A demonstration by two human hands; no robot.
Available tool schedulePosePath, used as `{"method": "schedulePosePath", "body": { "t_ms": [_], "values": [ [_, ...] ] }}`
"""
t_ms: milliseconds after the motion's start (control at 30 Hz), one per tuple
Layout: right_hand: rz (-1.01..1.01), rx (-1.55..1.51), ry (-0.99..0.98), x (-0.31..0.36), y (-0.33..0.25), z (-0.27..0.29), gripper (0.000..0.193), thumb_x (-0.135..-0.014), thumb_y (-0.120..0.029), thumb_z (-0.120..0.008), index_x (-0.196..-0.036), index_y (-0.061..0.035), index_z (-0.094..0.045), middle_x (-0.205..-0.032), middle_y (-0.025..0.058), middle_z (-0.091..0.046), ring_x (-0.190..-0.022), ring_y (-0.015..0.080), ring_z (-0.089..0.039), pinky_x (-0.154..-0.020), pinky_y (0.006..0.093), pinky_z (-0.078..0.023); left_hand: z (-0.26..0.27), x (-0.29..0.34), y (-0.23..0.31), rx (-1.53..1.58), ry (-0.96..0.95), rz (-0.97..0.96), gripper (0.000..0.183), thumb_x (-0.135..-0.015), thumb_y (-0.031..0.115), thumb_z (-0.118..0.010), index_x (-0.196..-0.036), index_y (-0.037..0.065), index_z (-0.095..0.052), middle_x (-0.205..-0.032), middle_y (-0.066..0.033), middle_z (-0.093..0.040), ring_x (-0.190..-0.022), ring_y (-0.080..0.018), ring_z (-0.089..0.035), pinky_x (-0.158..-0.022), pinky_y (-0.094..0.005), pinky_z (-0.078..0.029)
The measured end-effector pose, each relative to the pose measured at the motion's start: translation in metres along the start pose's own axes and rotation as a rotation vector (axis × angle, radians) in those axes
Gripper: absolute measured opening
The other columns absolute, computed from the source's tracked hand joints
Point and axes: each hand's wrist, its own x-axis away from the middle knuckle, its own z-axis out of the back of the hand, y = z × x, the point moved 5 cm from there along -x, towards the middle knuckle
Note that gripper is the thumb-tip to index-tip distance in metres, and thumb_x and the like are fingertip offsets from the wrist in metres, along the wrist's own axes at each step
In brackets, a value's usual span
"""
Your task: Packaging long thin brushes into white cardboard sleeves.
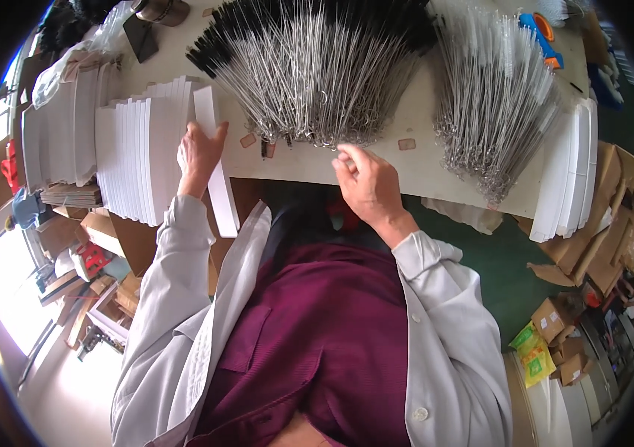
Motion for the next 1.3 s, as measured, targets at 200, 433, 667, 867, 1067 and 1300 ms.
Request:
{"method": "schedulePosePath", "body": {
  "t_ms": [200, 433, 667, 867, 1067, 1300],
  "values": [
    [0.041, 0.123, 0.0, -0.027, -0.003, -0.016, 0.028, -0.09, -0.014, -0.074, -0.115, -0.0049, -0.068, -0.098, 0.0119, -0.074, -0.075, 0.029, -0.073, -0.069, 0.0406, -0.058, 0.008, -0.017, 0.013, -0.029, 0.036, -0.001, 0.064, -0.089, 0.052, -0.074, -0.109, -0.008, -0.062, -0.1, -0.0294, -0.074, -0.095, -0.0447, -0.073, -0.084, -0.05, -0.059],
    [0.174, 0.253, 0.043, -0.043, -0.006, -0.03, 0.02, -0.089, -0.013, -0.073, -0.107, -0.0073, -0.069, -0.089, 0.0117, -0.073, -0.076, 0.033, -0.072, -0.068, 0.043, -0.058, 0.001, 0.049, 0.089, 0.483, -0.028, -0.402, 0.032, -0.088, 0.028, -0.08, -0.107, 0.004, -0.071, -0.088, -0.0156, -0.073, -0.077, -0.0329, -0.072, -0.073, -0.043, -0.058],
    [0.305, 0.209, 0.076, -0.041, -0.02, -0.021, 0.007, -0.089, -0.011, -0.072, -0.092, -0.0089, -0.067, -0.078, 0.0096, -0.07, -0.069, 0.0297, -0.071, -0.061, 0.0409, -0.056, -0.014, 0.088, 0.117, 0.782, -0.29, -0.23, 0.031, -0.096, 0.028, -0.074, -0.101, -0.003, -0.073, -0.079, -0.0114, -0.073, -0.066, -0.017, -0.071, -0.066, -0.0313, -0.058],
    [0.37, 0.128, 0.077, -0.02, -0.045, -0.004, 0.018, -0.083, -0.001, -0.078, -0.097, -0.0045, -0.067, -0.084, 0.0091, -0.073, -0.067, 0.0258, -0.072, -0.058, 0.0355, -0.056, -0.004, 0.107, 0.139, 1.387, -0.902, 0.026, 0.04, -0.105, 0.033, -0.063, -0.101, -0.006, -0.07, -0.086, -0.0099, -0.072, -0.07, -0.0146, -0.07, -0.064, -0.028, -0.06],
    [0.362, -0.068, 0.106, -0.02, -0.062, 0.012, 0.017, -0.086, -0.006, -0.078, -0.101, -0.0038, -0.07, -0.089, 0.0122, -0.073, -0.073, 0.0268, -0.072, -0.064, 0.037, -0.058, 0.005, 0.102, 0.144, 1.406, -0.897, 0.012, 0.03, -0.107, 0.024, -0.061, -0.108, -0.004, -0.07, -0.088, -0.0098, -0.072, -0.075, -0.0147, -0.071, -0.069, -0.028, -0.061],
    [-0.333, -0.622, -0.074, -0.069, -0.006, 0.004, 0.045, -0.109, -0.038, -0.056, -0.123, 0.0032, -0.067, -0.101, 0.0092, -0.074, -0.089, 0.012, -0.068, -0.079, 0.0279, -0.057, 0.002, 0.116, 0.161, 1.244, -0.918, -0.177, 0.028, -0.106, 0.02, -0.06, -0.111, -0.007, -0.069, -0.087, -0.0112, -0.073, -0.073, -0.0152, -0.071, -0.069, -0.0275, -0.06]
  ]
}}
